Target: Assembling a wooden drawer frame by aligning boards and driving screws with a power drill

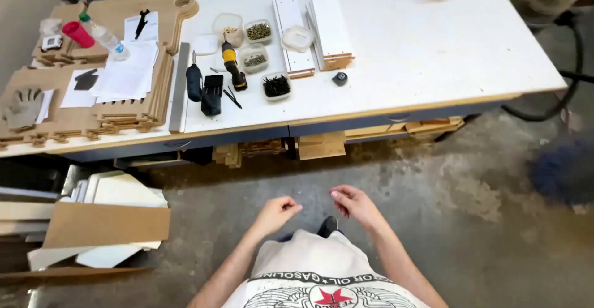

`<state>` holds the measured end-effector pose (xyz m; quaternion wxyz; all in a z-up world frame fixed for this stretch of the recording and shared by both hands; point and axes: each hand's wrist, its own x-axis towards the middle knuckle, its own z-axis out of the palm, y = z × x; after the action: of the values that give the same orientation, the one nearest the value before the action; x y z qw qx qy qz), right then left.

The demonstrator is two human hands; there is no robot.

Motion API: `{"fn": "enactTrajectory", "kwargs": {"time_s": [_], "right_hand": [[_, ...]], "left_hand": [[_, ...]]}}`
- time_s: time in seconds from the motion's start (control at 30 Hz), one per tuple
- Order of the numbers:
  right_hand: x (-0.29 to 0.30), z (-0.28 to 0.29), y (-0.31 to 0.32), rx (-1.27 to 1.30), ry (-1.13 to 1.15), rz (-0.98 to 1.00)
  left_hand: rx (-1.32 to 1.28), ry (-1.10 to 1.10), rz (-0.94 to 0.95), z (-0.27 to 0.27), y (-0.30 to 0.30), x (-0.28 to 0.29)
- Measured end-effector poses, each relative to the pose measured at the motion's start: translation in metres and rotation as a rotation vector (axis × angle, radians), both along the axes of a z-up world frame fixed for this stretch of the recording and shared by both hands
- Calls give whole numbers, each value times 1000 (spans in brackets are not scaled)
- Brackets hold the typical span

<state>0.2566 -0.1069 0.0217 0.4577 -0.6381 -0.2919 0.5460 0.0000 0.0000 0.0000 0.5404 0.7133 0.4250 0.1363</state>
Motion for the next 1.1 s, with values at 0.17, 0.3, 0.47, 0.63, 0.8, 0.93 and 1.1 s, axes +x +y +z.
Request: {"fn": "enactTrajectory", "kwargs": {"time_s": [0.17, 0.3, 0.47, 0.63, 0.8, 0.93, 1.1], "right_hand": [[64, 60, 84, -21, -63, 81], [102, 46, 145, -12, -63, 91], [121, 19, 205, -81, -66, 111], [121, 24, 260, -206, -139, 194], [123, 59, 332, -247, -218, 230], [121, 54, 373, -242, -219, 221], [117, 52, 406, -214, -152, 378]], "left_hand": [[29, -33, 104, 28, 76, 65], [50, 4, 131, 19, 132, 99], [113, 68, 113, 54, 224, 123], [197, 56, 429, 31, 339, 93], [477, 248, 723, 24, 447, 71], [286, 285, 697, -17, 528, 68], [-197, 17, 771, -65, 557, 80]]}}
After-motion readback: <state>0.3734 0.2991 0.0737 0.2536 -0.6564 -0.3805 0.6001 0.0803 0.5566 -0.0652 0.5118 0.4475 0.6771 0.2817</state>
